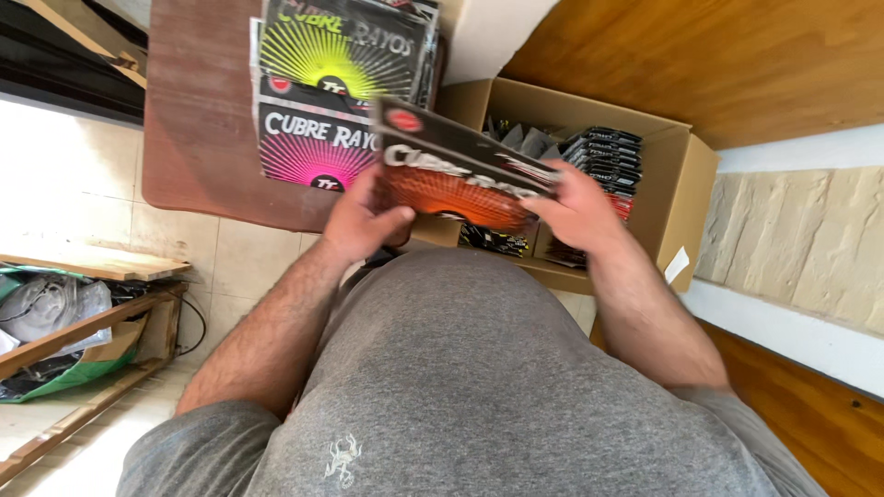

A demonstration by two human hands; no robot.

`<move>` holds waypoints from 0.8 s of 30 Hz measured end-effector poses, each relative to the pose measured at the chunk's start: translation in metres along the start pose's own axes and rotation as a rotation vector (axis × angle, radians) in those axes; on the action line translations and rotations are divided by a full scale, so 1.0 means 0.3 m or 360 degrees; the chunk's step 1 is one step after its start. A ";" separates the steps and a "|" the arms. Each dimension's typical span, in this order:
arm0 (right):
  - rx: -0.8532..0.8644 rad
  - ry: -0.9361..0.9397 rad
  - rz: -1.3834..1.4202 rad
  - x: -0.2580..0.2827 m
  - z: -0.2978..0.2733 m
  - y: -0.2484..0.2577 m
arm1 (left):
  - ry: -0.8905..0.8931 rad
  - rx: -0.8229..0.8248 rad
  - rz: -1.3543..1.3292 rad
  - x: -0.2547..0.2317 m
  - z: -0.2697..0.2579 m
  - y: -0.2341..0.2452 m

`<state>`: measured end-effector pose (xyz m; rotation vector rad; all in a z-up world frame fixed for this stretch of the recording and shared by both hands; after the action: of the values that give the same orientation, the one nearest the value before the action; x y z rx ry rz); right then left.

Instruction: The person picks up several packaged items from a box, places them on a small table, and then hangs individual packages onto a wire rack display by hand one by one.

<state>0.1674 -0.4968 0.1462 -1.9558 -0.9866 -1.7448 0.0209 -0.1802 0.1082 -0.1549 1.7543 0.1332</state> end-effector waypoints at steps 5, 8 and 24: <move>-0.0267 -0.0013 0.0090 0.061 0.248 -0.245 | -0.0012 -0.0367 0.0601 -0.034 0.074 0.257; -0.0431 -0.0442 0.0013 0.238 0.414 -0.367 | 0.0128 -0.0482 0.0798 0.025 0.181 0.404; -0.0524 -0.0302 -0.0423 -0.302 0.209 -0.320 | -0.0494 -0.0411 0.1746 0.119 0.311 0.401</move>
<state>0.1467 -0.4126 0.0287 -2.3193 -1.1260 -2.0000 0.0831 -0.0466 0.0561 0.6297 1.3311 1.1126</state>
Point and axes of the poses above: each hand's wrist, its own z-axis towards the middle knuckle, its own y-axis out of the back of the hand, x = y × z, the point moved 1 cm from there along z, towards the middle knuckle
